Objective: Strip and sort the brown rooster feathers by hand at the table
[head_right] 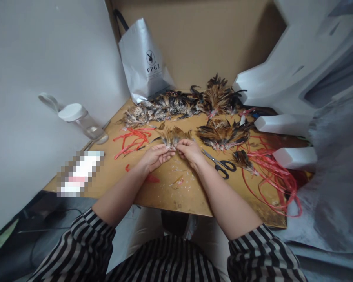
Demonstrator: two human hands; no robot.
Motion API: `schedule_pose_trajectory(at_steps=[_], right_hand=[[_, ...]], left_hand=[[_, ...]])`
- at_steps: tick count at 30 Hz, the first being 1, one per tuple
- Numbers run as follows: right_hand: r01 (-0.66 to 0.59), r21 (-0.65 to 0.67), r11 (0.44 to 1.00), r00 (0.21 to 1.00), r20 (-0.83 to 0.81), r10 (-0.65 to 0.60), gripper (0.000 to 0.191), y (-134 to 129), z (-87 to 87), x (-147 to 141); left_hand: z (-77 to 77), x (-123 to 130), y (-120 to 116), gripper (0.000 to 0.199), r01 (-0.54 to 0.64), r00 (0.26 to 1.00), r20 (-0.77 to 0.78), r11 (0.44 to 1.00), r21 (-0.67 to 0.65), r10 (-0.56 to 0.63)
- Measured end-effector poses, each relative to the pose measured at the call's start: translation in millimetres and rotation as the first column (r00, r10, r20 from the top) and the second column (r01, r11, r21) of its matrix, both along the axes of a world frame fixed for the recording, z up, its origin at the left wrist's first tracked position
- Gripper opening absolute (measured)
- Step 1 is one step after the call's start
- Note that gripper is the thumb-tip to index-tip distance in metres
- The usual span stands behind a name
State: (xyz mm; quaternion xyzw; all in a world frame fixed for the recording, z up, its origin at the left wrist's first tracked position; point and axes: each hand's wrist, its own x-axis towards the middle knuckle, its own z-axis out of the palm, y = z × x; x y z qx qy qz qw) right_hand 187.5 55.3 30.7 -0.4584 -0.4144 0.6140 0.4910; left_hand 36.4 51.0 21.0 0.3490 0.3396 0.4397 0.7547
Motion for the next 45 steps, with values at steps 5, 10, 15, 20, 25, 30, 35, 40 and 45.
schedule_pose_trajectory(at_steps=[5, 10, 15, 20, 25, 30, 35, 40, 45], right_hand=[[0.007, -0.016, 1.0, 1.0, 0.006, -0.006, 0.03, -1, -2.1, -3], [-0.071, -0.046, 0.996, 0.994, -0.092, 0.067, 0.028, -2, 0.0, 0], [-0.234, -0.045, 0.971, 0.93, -0.303, 0.21, 0.021, -3, 7.2, 6], [-0.341, 0.006, 0.94, 0.866, -0.387, 0.316, 0.019, -5, 8.3, 6], [-0.262, 0.035, 0.965, 0.911, -0.322, 0.259, 0.023, -5, 2.8, 2], [-0.154, 0.06, 0.986, 0.963, -0.217, 0.163, 0.03, -4, 2.3, 1], [-0.106, 0.069, 0.992, 0.981, -0.157, 0.116, 0.033, -4, 5.4, 2], [-0.076, 0.101, 0.992, 0.993, -0.081, 0.085, 0.032, -4, 5.3, 2], [-0.047, 0.153, 0.987, 0.999, 0.011, 0.045, 0.031, -3, 4.1, 3]], left_hand=[[-1.3, 0, 1, 0.011, 0.018, 1.0, 0.006, 1.0, 0.002, -0.018], [-1.0, -1, 3, 0.006, -0.002, 0.998, 0.069, 1.0, -0.019, 0.004], [5.0, -4, 1, 0.01, 0.031, 0.983, 0.185, 0.996, -0.081, -0.015], [8.2, -5, -2, 0.012, 0.122, 0.96, 0.267, 0.985, -0.123, -0.085], [5.8, -5, -2, 0.01, 0.128, 0.971, 0.217, 0.986, -0.109, -0.102], [2.1, -5, 0, 0.008, 0.064, 0.994, 0.085, 0.998, 0.006, -0.064], [0.8, -4, 0, 0.014, 0.044, 0.999, -0.022, 0.996, 0.08, -0.043], [-1.7, -4, 1, 0.016, 0.043, 0.998, -0.058, 0.995, 0.088, -0.038], [-0.9, -5, 1, 0.017, 0.045, 0.994, -0.102, 0.996, 0.081, -0.037]])
